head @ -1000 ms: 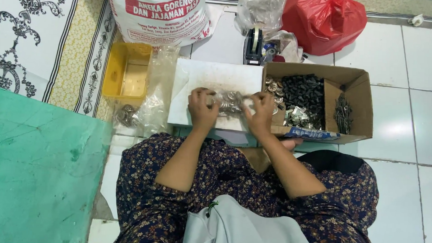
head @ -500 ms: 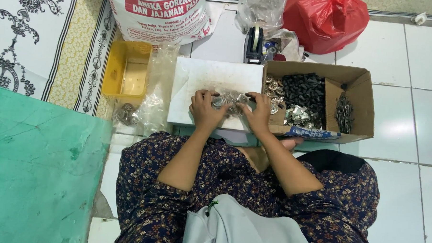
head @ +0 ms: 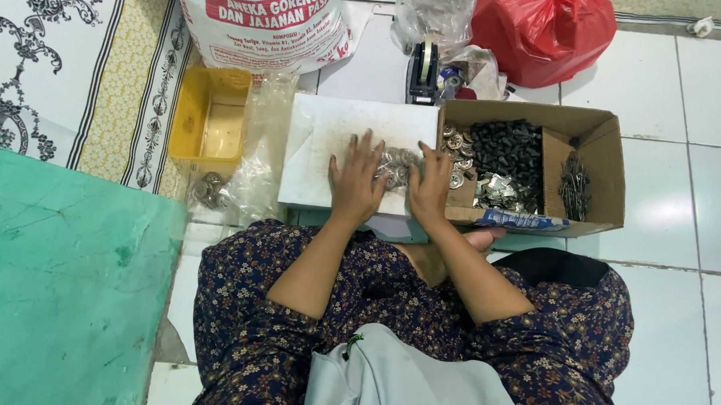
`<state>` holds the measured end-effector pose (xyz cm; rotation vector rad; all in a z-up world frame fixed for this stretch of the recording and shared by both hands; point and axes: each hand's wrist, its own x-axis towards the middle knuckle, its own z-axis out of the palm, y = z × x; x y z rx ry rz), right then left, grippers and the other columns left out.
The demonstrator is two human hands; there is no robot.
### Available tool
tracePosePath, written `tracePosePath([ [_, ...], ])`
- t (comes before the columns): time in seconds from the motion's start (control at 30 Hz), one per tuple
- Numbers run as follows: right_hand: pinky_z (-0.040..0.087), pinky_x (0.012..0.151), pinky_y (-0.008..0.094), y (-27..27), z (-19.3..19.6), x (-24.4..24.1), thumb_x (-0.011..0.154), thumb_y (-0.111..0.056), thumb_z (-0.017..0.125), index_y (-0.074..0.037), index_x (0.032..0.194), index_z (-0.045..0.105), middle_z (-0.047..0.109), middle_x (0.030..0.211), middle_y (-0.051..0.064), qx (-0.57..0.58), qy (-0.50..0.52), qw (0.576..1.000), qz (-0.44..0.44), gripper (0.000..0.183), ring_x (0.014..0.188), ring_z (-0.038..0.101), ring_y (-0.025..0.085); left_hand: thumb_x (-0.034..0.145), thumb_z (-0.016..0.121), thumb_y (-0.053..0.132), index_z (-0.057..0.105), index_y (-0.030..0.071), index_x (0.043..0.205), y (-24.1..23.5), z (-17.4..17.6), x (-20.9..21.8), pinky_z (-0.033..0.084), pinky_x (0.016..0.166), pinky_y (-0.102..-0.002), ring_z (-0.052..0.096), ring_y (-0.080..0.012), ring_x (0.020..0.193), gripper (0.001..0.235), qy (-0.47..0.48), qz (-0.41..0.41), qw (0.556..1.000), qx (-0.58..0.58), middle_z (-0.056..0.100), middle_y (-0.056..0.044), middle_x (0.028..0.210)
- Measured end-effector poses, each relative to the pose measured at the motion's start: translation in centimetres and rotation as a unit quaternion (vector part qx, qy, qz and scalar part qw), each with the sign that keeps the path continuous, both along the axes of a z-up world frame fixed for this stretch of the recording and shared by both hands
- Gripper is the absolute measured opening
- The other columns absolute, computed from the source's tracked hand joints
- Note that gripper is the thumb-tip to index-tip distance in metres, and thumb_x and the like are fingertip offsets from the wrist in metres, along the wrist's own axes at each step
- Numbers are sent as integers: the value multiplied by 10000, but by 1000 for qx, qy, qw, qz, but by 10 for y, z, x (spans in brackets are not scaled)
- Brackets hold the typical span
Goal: The person sits on the floor and assembles small metal components by hand. They pick up circular metal pieces and fasteners from a cardboard box, attach them together, and place the assembled units into a small plastic bag on a white tray.
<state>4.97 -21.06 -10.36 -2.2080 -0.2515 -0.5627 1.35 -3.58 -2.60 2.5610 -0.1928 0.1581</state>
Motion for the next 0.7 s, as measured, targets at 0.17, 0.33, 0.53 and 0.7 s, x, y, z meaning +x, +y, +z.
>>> tracePosePath([
  [0.17, 445, 935, 495, 1, 10, -9, 972, -260, 717, -214, 1135, 744, 551, 1244, 101, -120, -64, 990, 18, 171, 1171, 528, 359, 1109, 377, 436, 318, 174, 1619, 2, -20, -3, 136, 1148, -753, 194, -348, 1570, 576, 11, -43, 997, 62, 227, -97, 1714],
  [0.33, 431, 992, 577, 7, 27, -13, 966, -223, 705, -183, 1371, 643, 471, 1430, 191, -120, -18, 992, 12, 412, 1331, 467, 451, 1091, 418, 430, 310, 140, 1618, 4, -16, -3, 146, 1163, -742, 188, -387, 1566, 612, 22, -16, 999, 21, 154, -171, 1719],
  [0.53, 431, 961, 590, 5, 22, -2, 1018, -381, 643, -193, 1373, 582, 543, 1416, 97, -123, 105, 987, 23, 406, 1329, 481, 345, 868, 741, 532, 494, 173, 1428, 13, -44, 10, 333, 991, -600, 512, -309, 1159, 710, 7, 253, 968, -1, 531, -72, 1204],
  [0.7, 414, 962, 560, 5, 9, 12, 937, -317, 749, -214, 1566, 441, 588, 1252, 88, -148, 138, 979, 35, 707, 1212, 496, 325, 759, 819, 577, 632, 212, 1111, 21, -67, 17, 412, 897, -524, 530, -269, 1055, 539, 44, 193, 980, -28, 501, 7, 1062],
])
